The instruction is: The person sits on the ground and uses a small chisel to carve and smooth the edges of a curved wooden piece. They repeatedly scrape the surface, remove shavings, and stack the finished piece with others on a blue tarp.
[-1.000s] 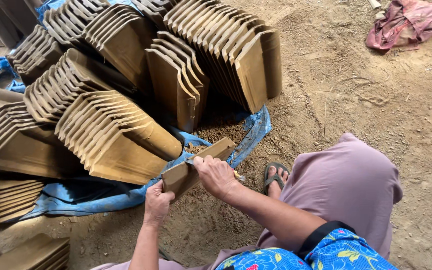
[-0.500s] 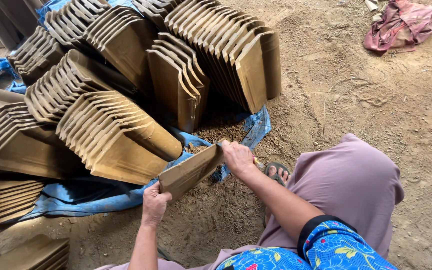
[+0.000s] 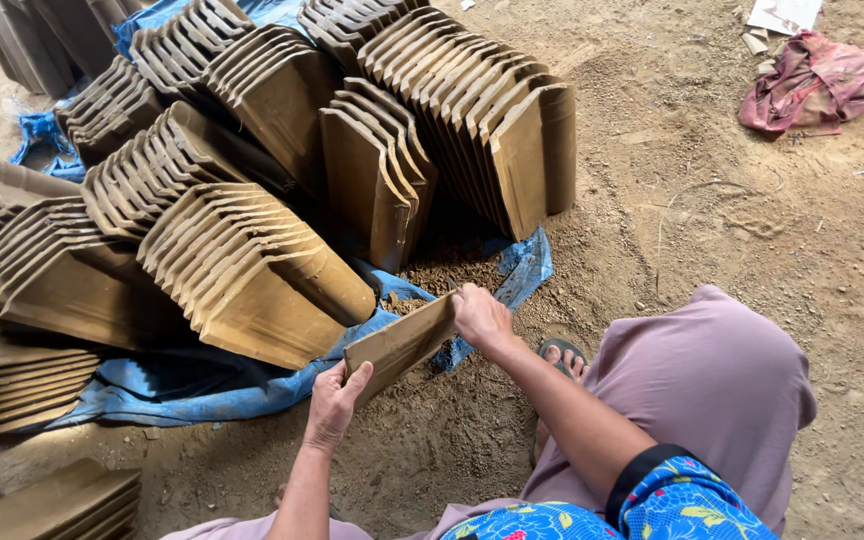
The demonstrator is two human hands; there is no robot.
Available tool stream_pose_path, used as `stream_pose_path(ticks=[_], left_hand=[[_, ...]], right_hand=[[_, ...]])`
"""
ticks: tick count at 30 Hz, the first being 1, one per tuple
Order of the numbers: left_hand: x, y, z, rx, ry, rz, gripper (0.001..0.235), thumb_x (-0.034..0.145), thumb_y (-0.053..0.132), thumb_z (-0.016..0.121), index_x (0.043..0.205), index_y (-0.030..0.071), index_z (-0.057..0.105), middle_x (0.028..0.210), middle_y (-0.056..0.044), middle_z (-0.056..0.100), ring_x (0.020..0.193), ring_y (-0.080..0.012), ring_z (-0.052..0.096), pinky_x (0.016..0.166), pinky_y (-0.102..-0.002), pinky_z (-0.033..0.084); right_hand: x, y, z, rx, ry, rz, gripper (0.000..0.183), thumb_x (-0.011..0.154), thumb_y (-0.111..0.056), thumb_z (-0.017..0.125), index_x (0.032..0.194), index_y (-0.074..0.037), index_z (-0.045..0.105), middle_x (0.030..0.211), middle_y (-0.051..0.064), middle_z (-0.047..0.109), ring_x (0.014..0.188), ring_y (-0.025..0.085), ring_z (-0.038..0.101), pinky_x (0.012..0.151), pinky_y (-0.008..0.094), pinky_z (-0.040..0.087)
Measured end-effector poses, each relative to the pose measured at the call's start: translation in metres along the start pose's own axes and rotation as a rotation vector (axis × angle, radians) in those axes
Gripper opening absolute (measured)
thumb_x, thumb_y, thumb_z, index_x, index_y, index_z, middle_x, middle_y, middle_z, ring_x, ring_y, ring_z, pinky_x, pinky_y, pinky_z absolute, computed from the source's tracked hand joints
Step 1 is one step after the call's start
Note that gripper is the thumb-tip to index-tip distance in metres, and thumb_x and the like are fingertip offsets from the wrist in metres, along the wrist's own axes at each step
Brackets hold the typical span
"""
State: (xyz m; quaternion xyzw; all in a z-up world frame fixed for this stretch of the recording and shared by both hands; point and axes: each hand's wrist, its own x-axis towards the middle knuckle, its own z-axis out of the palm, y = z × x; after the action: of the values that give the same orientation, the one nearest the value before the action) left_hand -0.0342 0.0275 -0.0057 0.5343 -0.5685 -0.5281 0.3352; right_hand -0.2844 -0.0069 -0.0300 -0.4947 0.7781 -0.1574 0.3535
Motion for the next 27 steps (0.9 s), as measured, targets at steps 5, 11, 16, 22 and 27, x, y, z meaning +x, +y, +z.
stream_pose_path(ticks=[5,11,16,22,27], left_hand=[[0.007,-0.026,0.001,0.002,0.072,0.011,0.029,0.08,0.022,0.07,0.103,0.005,0.074,0.087,-0.003,0.072,0.084,-0.0082,0.058,0.08,-0.029,0.051],[0.009,-0.041,0.006,0.022,0.119,0.003,0.013,0.079,0.017,0.076,0.091,0.012,0.077,0.072,-0.001,0.069,0.077,-0.0058,0.054,0.076,-0.031,0.052],[0.016,-0.06,0.001,0.037,0.111,0.005,0.008,0.079,0.017,0.076,0.085,0.013,0.077,0.067,0.0,0.068,0.074,-0.0054,0.054,0.073,-0.031,0.052],[0.007,-0.049,-0.005,0.095,0.118,-0.011,0.008,0.078,0.019,0.076,0.073,0.014,0.074,0.059,0.001,0.062,0.067,-0.0055,0.053,0.067,-0.028,0.05],[0.005,-0.039,-0.016,0.219,0.07,0.045,0.022,0.085,0.026,0.067,0.069,0.011,0.064,0.068,0.008,0.048,0.068,-0.0063,0.04,0.059,-0.025,0.039]], right_hand=[[-0.075,-0.063,-0.021,0.436,-0.402,-0.025,0.027,0.1,-0.019,0.039,0.083,-0.005,0.056,0.065,0.003,0.05,0.042,0.011,0.041,0.037,0.021,0.035],[-0.087,-0.069,0.003,0.649,-0.466,-0.048,0.028,0.089,-0.023,0.049,0.069,-0.004,0.054,0.045,0.005,0.041,0.022,0.012,0.037,0.019,0.024,0.027],[-0.103,-0.082,-0.008,0.696,-0.525,-0.001,0.027,0.091,-0.021,0.048,0.071,-0.004,0.054,0.048,0.007,0.042,0.024,0.012,0.038,0.02,0.024,0.03],[-0.095,-0.084,0.009,0.725,-0.606,0.04,0.022,0.085,-0.017,0.047,0.069,-0.007,0.056,0.048,0.005,0.041,0.028,0.011,0.036,0.025,0.022,0.026],[-0.094,-0.09,0.008,0.189,-0.349,-0.296,0.039,0.091,-0.037,0.039,0.067,-0.009,0.052,0.07,0.012,0.063,0.063,0.027,0.053,0.059,0.043,0.036]])
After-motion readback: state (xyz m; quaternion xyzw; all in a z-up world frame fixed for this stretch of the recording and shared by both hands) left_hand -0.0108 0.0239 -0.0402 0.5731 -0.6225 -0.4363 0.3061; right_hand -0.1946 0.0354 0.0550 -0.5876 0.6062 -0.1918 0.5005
